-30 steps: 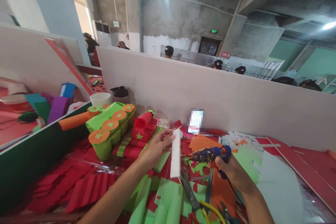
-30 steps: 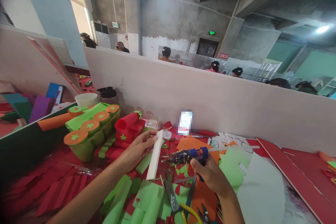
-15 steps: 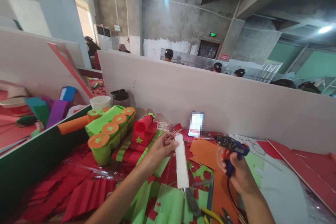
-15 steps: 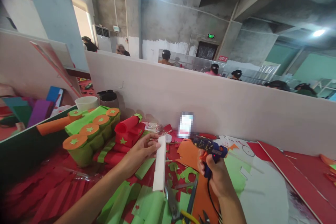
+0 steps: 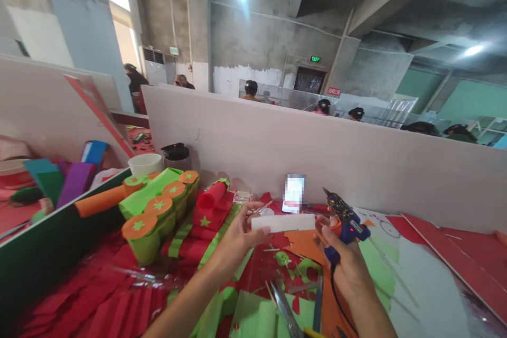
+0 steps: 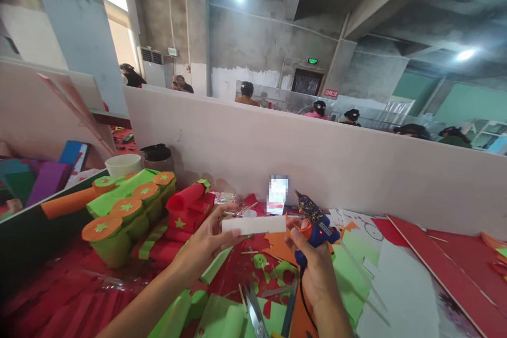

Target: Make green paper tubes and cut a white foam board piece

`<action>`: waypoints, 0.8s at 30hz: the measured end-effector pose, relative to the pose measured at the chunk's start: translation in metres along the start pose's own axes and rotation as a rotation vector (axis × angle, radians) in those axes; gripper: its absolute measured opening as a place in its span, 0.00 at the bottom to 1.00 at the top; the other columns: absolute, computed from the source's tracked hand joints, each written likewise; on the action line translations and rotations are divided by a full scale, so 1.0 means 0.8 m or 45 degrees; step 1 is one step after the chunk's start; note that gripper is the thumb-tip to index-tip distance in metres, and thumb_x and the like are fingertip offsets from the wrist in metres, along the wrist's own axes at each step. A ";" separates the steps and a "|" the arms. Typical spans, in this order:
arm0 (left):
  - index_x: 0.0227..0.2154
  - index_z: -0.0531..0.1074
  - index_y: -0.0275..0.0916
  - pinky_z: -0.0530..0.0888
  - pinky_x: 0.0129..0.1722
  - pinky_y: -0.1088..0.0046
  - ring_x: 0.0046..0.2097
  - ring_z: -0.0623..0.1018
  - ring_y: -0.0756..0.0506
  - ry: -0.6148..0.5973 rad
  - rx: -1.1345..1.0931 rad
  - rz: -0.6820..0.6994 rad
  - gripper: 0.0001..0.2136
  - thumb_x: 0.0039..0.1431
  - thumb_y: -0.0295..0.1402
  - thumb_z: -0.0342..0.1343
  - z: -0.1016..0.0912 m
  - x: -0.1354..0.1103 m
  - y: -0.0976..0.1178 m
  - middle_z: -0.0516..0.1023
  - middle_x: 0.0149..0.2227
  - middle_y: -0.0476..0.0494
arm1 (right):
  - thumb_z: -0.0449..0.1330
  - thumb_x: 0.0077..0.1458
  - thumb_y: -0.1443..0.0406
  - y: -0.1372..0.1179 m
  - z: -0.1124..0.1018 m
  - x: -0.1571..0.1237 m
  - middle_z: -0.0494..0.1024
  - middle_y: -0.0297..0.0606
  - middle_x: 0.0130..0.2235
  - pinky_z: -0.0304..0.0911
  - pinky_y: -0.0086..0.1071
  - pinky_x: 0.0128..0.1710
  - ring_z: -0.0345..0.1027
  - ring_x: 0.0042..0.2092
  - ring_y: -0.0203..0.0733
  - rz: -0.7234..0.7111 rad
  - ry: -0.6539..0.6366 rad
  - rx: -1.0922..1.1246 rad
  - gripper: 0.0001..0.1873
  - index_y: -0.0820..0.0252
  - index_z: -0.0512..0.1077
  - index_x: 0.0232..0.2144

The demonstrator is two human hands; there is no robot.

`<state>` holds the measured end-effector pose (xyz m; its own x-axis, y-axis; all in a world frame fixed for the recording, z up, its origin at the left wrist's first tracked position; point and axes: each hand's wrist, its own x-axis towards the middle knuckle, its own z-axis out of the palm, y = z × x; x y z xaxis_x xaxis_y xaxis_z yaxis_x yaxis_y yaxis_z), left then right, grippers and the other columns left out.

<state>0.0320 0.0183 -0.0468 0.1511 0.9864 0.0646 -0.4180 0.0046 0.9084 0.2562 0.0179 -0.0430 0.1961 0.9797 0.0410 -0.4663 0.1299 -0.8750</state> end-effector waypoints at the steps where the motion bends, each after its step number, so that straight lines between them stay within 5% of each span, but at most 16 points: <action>1: 0.51 0.62 0.42 0.73 0.42 0.68 0.39 0.76 0.46 -0.014 0.015 0.013 0.25 0.51 0.33 0.65 0.001 0.000 0.000 0.74 0.36 0.47 | 0.75 0.39 0.64 0.003 0.003 -0.001 0.77 0.30 0.40 0.72 0.31 0.37 0.72 0.43 0.41 -0.001 0.006 -0.018 0.19 0.54 0.71 0.33; 6: 0.49 0.63 0.42 0.70 0.37 0.72 0.38 0.74 0.46 -0.069 0.102 0.049 0.25 0.50 0.34 0.66 0.005 -0.001 -0.001 0.71 0.35 0.48 | 0.76 0.35 0.62 0.017 0.001 0.007 0.77 0.29 0.30 0.71 0.32 0.31 0.70 0.29 0.38 -0.079 0.110 -0.159 0.20 0.57 0.73 0.31; 10: 0.51 0.62 0.42 0.68 0.37 0.72 0.38 0.74 0.46 -0.183 0.295 0.001 0.27 0.50 0.35 0.67 0.003 -0.004 0.003 0.71 0.37 0.47 | 0.75 0.36 0.60 0.021 -0.013 0.016 0.77 0.32 0.29 0.68 0.32 0.31 0.70 0.29 0.39 -0.210 0.157 -0.335 0.20 0.60 0.74 0.31; 16: 0.55 0.61 0.42 0.69 0.44 0.66 0.46 0.74 0.41 -0.325 0.547 -0.017 0.27 0.54 0.37 0.64 0.007 -0.013 0.012 0.73 0.44 0.40 | 0.71 0.43 0.57 0.008 -0.011 0.007 0.79 0.34 0.29 0.66 0.33 0.35 0.71 0.31 0.42 -0.175 -0.066 -0.687 0.16 0.60 0.77 0.32; 24: 0.58 0.58 0.42 0.70 0.40 0.69 0.41 0.73 0.43 -0.397 0.558 -0.028 0.30 0.55 0.35 0.62 0.017 -0.017 -0.009 0.72 0.39 0.43 | 0.69 0.46 0.54 0.002 0.006 -0.008 0.79 0.34 0.28 0.67 0.34 0.36 0.72 0.32 0.45 -0.081 -0.194 -0.827 0.16 0.59 0.77 0.32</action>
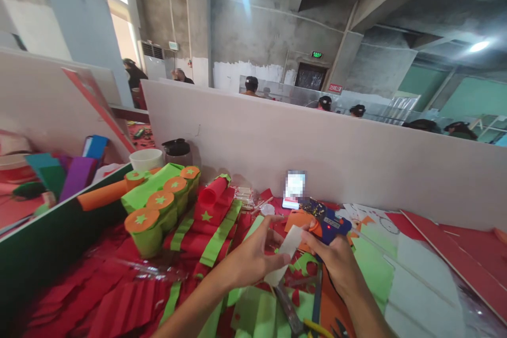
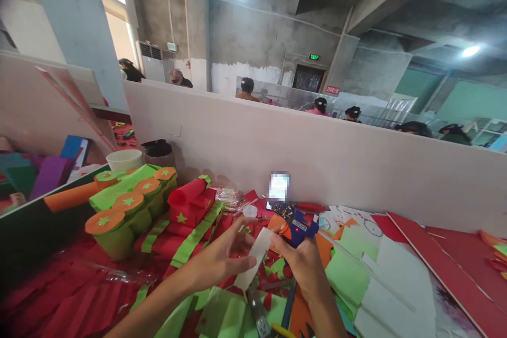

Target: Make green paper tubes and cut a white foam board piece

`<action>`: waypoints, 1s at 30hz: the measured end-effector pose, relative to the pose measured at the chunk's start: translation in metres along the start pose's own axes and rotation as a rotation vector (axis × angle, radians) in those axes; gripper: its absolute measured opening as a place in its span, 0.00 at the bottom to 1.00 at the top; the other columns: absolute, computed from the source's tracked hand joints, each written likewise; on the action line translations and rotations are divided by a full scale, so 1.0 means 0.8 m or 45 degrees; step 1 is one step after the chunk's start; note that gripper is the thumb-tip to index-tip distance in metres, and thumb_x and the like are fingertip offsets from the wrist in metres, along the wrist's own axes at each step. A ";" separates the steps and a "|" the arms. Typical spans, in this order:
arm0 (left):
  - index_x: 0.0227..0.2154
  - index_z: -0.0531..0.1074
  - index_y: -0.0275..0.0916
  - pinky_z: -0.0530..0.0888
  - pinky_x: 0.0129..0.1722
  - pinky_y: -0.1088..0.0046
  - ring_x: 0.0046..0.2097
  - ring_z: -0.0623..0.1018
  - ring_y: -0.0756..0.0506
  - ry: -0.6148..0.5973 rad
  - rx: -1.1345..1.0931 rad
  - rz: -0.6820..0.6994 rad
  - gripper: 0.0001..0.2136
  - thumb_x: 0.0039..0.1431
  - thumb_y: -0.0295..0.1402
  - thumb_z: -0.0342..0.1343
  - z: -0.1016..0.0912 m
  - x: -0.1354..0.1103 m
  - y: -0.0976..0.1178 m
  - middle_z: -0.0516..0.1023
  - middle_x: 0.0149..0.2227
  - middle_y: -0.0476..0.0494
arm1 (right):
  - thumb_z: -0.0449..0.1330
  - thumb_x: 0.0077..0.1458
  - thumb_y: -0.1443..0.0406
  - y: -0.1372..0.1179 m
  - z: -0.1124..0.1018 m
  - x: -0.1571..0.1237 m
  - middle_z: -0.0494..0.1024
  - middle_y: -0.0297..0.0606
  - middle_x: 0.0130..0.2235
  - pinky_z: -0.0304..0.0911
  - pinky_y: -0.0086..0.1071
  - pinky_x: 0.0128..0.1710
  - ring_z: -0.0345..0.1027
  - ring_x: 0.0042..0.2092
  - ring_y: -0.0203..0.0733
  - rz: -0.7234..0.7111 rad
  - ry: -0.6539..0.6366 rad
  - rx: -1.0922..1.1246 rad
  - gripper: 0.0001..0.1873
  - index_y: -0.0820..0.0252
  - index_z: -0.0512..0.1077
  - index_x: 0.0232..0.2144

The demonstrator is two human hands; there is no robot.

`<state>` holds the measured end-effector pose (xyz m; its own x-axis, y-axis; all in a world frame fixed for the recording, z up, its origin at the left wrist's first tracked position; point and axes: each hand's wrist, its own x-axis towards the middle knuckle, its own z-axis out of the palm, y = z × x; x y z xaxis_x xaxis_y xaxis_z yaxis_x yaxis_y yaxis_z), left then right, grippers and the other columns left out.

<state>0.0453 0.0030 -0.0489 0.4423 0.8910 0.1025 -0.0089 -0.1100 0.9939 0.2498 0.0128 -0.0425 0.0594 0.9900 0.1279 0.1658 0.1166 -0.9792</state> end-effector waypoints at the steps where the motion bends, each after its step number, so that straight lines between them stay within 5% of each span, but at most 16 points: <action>1: 0.58 0.58 0.42 0.69 0.40 0.69 0.41 0.73 0.43 0.003 0.008 0.017 0.29 0.54 0.34 0.63 0.001 0.000 -0.001 0.72 0.39 0.44 | 0.69 0.46 0.54 0.001 0.000 0.000 0.78 0.34 0.27 0.67 0.34 0.36 0.72 0.32 0.45 0.002 -0.003 -0.009 0.16 0.59 0.76 0.32; 12: 0.51 0.62 0.40 0.64 0.32 0.74 0.31 0.68 0.49 0.083 0.059 0.050 0.23 0.52 0.27 0.59 0.012 0.001 -0.001 0.67 0.29 0.53 | 0.68 0.49 0.53 0.008 0.007 -0.002 0.69 0.30 0.21 0.59 0.30 0.26 0.61 0.24 0.36 0.012 -0.047 0.067 0.17 0.60 0.71 0.24; 20: 0.46 0.60 0.42 0.68 0.32 0.74 0.31 0.73 0.48 0.209 -0.462 -0.143 0.22 0.49 0.29 0.62 -0.013 0.009 0.001 0.73 0.30 0.52 | 0.56 0.61 0.49 0.005 -0.003 0.004 0.68 0.31 0.24 0.48 0.26 0.19 0.53 0.20 0.30 -0.066 -0.076 0.370 0.20 0.60 0.73 0.34; 30: 0.47 0.64 0.41 0.70 0.33 0.74 0.31 0.75 0.48 0.232 -0.604 -0.225 0.24 0.47 0.27 0.64 -0.021 0.007 0.011 0.77 0.31 0.49 | 0.54 0.59 0.45 0.020 -0.011 0.004 0.71 0.35 0.27 0.56 0.28 0.18 0.60 0.19 0.32 -0.063 -0.060 0.021 0.24 0.61 0.71 0.32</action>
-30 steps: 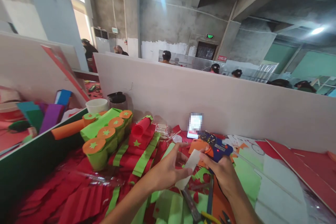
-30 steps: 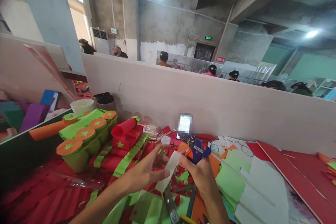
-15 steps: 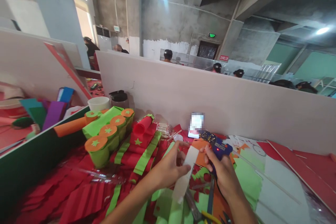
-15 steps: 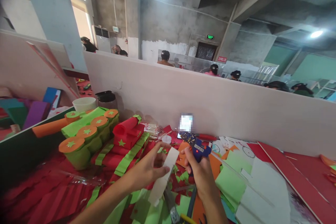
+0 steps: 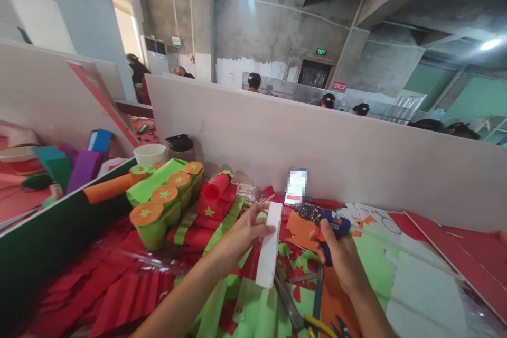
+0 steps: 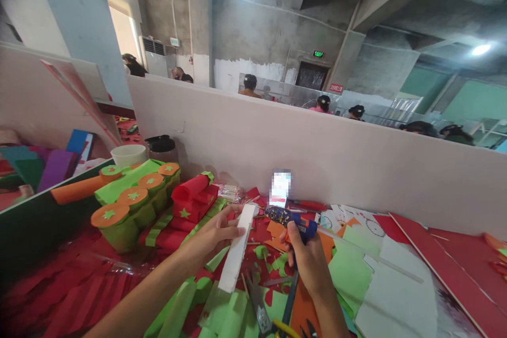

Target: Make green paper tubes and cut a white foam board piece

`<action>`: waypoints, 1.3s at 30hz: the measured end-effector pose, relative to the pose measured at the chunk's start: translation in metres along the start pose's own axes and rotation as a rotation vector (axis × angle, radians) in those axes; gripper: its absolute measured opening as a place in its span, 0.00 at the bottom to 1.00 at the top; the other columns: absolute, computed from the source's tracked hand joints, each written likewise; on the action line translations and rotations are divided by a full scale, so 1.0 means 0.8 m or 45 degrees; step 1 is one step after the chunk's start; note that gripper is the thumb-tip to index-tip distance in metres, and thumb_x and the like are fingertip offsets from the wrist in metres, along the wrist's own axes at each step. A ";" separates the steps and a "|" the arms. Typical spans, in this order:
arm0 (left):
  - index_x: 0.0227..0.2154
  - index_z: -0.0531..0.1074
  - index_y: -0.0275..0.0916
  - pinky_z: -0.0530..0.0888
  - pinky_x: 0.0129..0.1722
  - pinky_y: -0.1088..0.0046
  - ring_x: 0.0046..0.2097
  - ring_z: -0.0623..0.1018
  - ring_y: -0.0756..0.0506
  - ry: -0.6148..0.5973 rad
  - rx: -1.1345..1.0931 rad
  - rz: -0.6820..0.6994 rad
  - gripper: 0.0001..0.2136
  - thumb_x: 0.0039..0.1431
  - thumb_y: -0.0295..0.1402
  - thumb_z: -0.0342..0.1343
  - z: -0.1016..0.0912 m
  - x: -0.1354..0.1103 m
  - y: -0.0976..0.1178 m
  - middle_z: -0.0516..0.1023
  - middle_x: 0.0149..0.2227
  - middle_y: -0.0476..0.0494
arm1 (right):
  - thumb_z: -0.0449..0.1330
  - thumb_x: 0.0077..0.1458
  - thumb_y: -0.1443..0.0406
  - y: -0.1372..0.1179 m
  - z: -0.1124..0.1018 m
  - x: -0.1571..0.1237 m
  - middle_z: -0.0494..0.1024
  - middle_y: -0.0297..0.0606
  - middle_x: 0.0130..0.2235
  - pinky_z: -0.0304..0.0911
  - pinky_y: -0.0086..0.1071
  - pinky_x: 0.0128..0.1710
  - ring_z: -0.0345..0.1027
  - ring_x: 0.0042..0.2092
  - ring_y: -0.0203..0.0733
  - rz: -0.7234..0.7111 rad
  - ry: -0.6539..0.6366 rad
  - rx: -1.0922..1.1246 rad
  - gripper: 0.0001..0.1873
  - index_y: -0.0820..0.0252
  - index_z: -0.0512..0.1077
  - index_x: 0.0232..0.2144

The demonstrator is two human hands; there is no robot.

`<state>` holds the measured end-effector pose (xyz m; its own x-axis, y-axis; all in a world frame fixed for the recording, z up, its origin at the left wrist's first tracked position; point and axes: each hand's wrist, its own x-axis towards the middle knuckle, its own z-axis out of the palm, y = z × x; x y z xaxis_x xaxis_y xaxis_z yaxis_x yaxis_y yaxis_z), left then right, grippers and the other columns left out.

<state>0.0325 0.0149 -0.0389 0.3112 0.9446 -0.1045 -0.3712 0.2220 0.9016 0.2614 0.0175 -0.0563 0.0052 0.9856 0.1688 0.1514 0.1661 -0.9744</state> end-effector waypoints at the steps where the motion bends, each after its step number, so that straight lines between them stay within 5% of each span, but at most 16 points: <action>1: 0.48 0.64 0.41 0.70 0.33 0.74 0.31 0.75 0.48 -0.003 0.005 -0.001 0.24 0.47 0.27 0.64 -0.001 0.000 0.000 0.77 0.31 0.49 | 0.54 0.59 0.45 -0.001 0.001 0.000 0.71 0.35 0.27 0.56 0.28 0.18 0.60 0.20 0.32 -0.001 0.019 -0.036 0.25 0.61 0.71 0.30; 17: 0.46 0.63 0.41 0.71 0.32 0.74 0.30 0.74 0.49 -0.066 -0.030 0.001 0.23 0.48 0.24 0.63 0.002 -0.003 0.003 0.75 0.29 0.51 | 0.52 0.57 0.41 -0.005 -0.002 0.001 0.67 0.32 0.21 0.58 0.28 0.19 0.62 0.19 0.34 0.016 0.111 -0.277 0.29 0.59 0.66 0.22; 39: 0.46 0.64 0.41 0.70 0.32 0.76 0.30 0.74 0.51 -0.081 -0.108 -0.001 0.22 0.49 0.24 0.63 -0.001 -0.003 0.003 0.77 0.32 0.49 | 0.51 0.58 0.42 -0.016 -0.006 -0.006 0.64 0.30 0.21 0.57 0.28 0.20 0.60 0.19 0.33 0.106 -0.011 -0.272 0.29 0.58 0.63 0.20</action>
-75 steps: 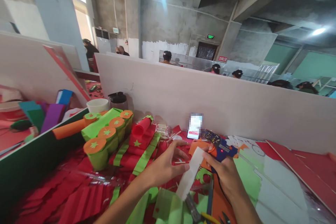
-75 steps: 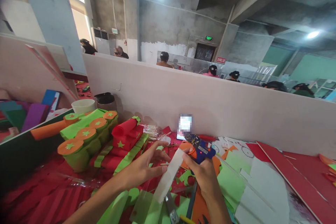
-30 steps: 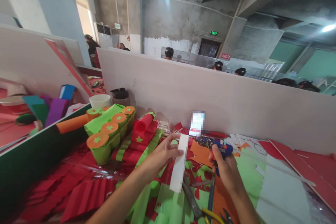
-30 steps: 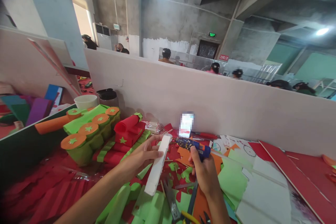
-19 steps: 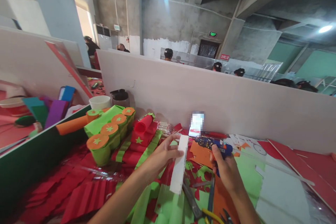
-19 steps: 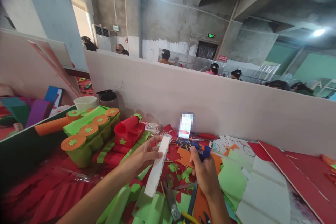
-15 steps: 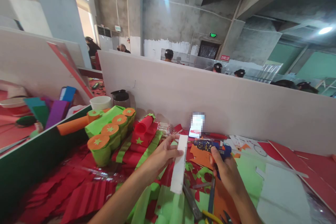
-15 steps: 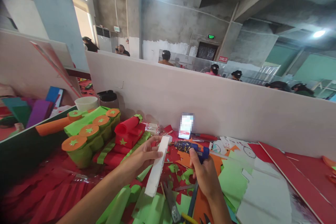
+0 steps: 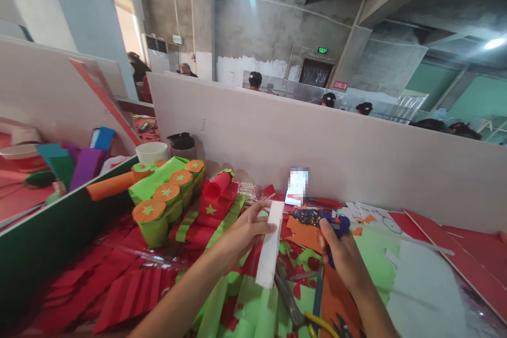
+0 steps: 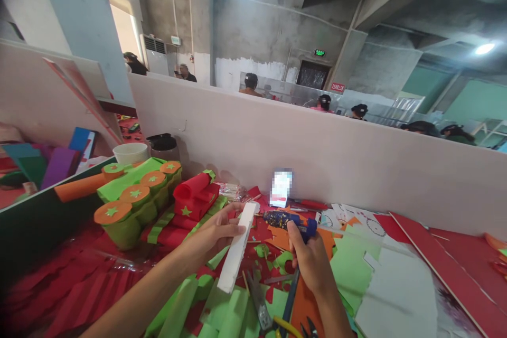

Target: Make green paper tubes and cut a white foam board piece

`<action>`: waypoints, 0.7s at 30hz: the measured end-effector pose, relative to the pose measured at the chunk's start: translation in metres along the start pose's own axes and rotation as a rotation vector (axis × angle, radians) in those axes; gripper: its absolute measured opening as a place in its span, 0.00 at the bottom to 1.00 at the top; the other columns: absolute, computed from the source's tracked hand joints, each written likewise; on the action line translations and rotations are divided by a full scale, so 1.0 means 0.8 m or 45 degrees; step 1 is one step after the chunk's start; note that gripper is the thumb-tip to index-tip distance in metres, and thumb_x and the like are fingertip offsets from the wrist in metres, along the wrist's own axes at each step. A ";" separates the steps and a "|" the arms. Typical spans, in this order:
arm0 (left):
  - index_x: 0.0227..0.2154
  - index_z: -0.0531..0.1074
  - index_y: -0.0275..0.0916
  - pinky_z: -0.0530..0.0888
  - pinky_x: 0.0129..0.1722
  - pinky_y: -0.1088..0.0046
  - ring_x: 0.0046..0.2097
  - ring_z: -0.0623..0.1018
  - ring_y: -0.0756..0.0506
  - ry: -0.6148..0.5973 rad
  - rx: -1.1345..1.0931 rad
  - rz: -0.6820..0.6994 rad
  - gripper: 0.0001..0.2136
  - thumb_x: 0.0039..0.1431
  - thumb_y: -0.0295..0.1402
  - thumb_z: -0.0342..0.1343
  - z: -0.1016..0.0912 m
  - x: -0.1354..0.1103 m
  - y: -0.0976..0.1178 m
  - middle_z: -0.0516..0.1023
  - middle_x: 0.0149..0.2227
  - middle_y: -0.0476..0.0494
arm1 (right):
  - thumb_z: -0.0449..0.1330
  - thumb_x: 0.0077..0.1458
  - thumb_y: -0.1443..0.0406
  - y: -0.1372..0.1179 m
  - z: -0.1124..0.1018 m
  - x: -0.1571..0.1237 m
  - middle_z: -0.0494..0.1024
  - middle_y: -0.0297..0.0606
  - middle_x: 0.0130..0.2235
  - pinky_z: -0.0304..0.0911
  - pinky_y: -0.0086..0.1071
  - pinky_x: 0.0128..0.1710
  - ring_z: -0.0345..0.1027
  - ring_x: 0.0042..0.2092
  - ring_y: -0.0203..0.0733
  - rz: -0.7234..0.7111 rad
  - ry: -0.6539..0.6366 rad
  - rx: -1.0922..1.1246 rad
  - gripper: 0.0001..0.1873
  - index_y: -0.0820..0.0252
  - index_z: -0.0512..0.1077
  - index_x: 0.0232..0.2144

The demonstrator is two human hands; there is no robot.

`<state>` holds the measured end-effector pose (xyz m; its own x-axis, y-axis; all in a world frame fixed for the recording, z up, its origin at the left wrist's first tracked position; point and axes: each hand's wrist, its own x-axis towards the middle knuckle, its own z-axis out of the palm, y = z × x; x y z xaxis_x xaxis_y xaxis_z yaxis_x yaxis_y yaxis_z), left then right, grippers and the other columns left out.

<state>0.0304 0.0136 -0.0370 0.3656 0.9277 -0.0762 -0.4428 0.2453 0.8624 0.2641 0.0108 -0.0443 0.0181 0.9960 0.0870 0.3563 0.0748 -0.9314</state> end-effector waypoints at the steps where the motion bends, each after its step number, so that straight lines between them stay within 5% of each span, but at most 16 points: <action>1: 0.46 0.64 0.41 0.70 0.32 0.77 0.30 0.74 0.51 0.002 -0.014 0.003 0.22 0.49 0.24 0.63 -0.001 0.001 0.000 0.77 0.33 0.49 | 0.51 0.58 0.42 -0.001 -0.001 -0.001 0.64 0.30 0.21 0.57 0.28 0.20 0.59 0.19 0.33 0.006 -0.030 0.003 0.29 0.58 0.62 0.19; 21: 0.44 0.65 0.41 0.69 0.33 0.76 0.29 0.74 0.51 0.073 -0.107 0.025 0.22 0.47 0.25 0.66 -0.001 0.002 -0.001 0.76 0.30 0.51 | 0.54 0.58 0.44 -0.015 -0.008 -0.007 0.68 0.32 0.22 0.57 0.27 0.20 0.59 0.21 0.33 0.018 -0.186 0.118 0.27 0.60 0.67 0.21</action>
<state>0.0304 0.0152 -0.0383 0.3097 0.9465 -0.0907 -0.5176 0.2479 0.8190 0.2658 0.0041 -0.0312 -0.1156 0.9929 0.0277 0.2694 0.0582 -0.9613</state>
